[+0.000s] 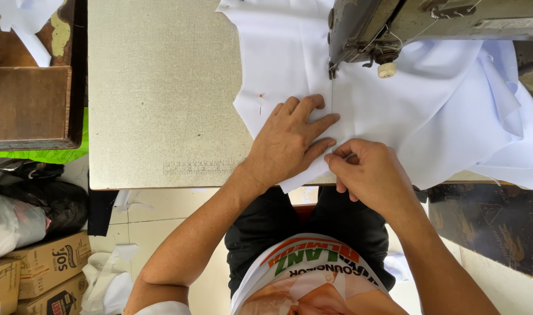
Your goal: Aligning and folding white fabric pieces on a sewing machine table in preparation for stitching.
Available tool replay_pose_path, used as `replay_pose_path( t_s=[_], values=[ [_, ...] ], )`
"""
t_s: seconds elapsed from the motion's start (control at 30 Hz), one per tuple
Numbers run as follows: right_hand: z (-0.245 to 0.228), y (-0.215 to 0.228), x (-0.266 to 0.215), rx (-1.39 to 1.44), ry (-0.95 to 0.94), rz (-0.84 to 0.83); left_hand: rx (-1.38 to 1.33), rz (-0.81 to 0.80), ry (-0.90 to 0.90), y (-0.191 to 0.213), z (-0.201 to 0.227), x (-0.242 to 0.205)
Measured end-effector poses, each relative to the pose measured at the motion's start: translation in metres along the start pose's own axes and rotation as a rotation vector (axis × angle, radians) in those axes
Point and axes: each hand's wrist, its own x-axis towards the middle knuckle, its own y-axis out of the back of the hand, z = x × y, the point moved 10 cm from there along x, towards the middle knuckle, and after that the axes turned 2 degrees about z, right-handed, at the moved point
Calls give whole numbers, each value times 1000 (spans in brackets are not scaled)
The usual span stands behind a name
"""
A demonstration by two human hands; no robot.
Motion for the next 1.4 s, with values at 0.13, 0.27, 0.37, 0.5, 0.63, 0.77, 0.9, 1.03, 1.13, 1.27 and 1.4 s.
replay_pose_path(
  t_s=[0.13, 0.27, 0.37, 0.5, 0.63, 0.77, 0.9, 1.03, 1.13, 1.27, 1.4],
  values=[
    [2, -1, 7, 27, 23, -11, 1, 7, -1, 0, 0, 1],
    [-2, -3, 6, 78, 4, -18, 0, 23, -2, 2, 1, 1],
    [0, -7, 7, 71, 4, -27, 6, 24, -3, -1, 0, -1],
    [9, -12, 15, 30, 50, -24, -5, 21, 0, -1, -1, -1],
    [5, -8, 10, 91, 116, 92, -8, 37, -11, 3, 0, -1],
    [16, -6, 9, 217, 86, 149, -18, 36, -6, 4, 0, 0],
    [16, -7, 4, 253, 53, 126, -60, 35, 18, 6, -3, 0],
    [14, -6, 0, 237, 35, 112, -60, 18, 28, 5, -3, 0],
    [11, -5, -1, 228, 41, 100, -71, 23, 23, 6, -3, 0],
    [12, -5, -2, 201, 26, 94, -66, 20, 20, 6, -2, 0],
    [13, -4, -3, 173, -1, 86, -55, 6, 19, 4, -2, 0]
  ],
)
